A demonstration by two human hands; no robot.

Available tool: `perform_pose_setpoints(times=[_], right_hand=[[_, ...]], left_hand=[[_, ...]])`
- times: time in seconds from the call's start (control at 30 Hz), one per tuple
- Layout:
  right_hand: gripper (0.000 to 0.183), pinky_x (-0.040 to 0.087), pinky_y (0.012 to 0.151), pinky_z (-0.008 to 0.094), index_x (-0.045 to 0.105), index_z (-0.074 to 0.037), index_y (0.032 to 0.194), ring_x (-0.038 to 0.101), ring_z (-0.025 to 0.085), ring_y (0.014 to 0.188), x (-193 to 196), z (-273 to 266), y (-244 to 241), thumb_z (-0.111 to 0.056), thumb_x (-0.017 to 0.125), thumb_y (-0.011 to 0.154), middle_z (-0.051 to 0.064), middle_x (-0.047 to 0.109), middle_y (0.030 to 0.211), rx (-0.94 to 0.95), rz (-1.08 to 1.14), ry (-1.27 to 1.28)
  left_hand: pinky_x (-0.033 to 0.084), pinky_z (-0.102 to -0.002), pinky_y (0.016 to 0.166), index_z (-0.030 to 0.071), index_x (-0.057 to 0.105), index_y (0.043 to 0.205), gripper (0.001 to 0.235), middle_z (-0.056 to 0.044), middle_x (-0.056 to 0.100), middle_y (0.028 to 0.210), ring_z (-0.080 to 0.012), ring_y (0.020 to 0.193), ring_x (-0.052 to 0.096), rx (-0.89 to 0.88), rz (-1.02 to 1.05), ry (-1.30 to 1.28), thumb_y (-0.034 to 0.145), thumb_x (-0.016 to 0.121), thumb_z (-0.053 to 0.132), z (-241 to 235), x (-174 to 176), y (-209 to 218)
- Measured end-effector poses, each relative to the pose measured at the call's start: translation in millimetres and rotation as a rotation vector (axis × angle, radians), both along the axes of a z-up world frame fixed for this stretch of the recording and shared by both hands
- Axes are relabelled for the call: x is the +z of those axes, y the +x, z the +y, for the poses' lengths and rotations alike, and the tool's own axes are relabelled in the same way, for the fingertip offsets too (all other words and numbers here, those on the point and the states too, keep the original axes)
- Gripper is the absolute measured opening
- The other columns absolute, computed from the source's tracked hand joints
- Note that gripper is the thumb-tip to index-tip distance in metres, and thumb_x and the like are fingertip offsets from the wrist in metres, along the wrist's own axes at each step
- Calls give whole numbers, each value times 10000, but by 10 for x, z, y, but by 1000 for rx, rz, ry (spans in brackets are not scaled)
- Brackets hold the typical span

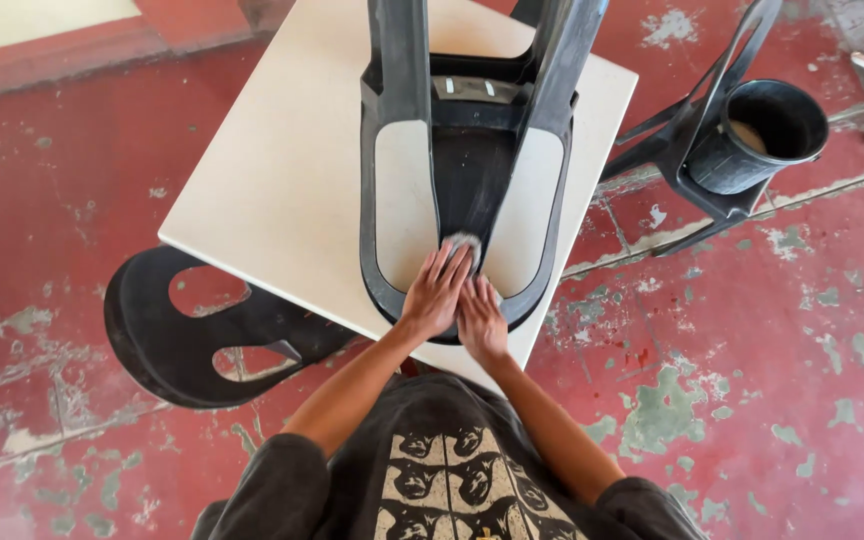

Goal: Cleaning a dining table and a plastic chair with a wet rag.

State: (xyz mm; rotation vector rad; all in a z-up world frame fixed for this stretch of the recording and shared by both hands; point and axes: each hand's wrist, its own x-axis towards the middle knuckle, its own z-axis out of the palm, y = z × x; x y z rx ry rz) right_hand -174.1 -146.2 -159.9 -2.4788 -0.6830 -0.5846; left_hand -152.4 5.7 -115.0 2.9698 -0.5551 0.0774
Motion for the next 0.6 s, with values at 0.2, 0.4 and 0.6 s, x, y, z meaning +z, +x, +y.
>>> perform_pose_setpoints(times=[0.2, 0.4, 0.6], right_hand=[[639, 387, 1198, 518, 478, -63, 1525, 460, 377, 1438, 79, -1, 462, -17, 634, 906, 142, 488, 1577, -21, 39, -313], [568, 623, 886, 389, 587, -128, 1476, 608, 344, 1364, 1139, 141, 1546, 64, 623, 942, 72, 549, 1559, -110, 15, -79], [560, 618, 569, 301, 576, -42, 1470, 587, 380, 1359, 496, 50, 1146, 60, 685, 930, 146, 518, 1565, -1, -48, -89]], left_hand=[[78, -511, 1265, 14, 210, 1616, 829, -163, 194, 1693, -355, 1573, 136, -27, -31, -8, 967, 515, 428, 110, 167, 402], [43, -448, 1288, -80, 129, 1597, 883, -269, 173, 1679, -354, 1572, 93, 238, -11, 25, 1031, 380, 549, 97, 1144, 1327], [85, -443, 1304, -16, 158, 1641, 686, -181, 143, 1726, -314, 1602, 89, 280, -222, -88, 1062, 419, 244, 37, 394, 826]])
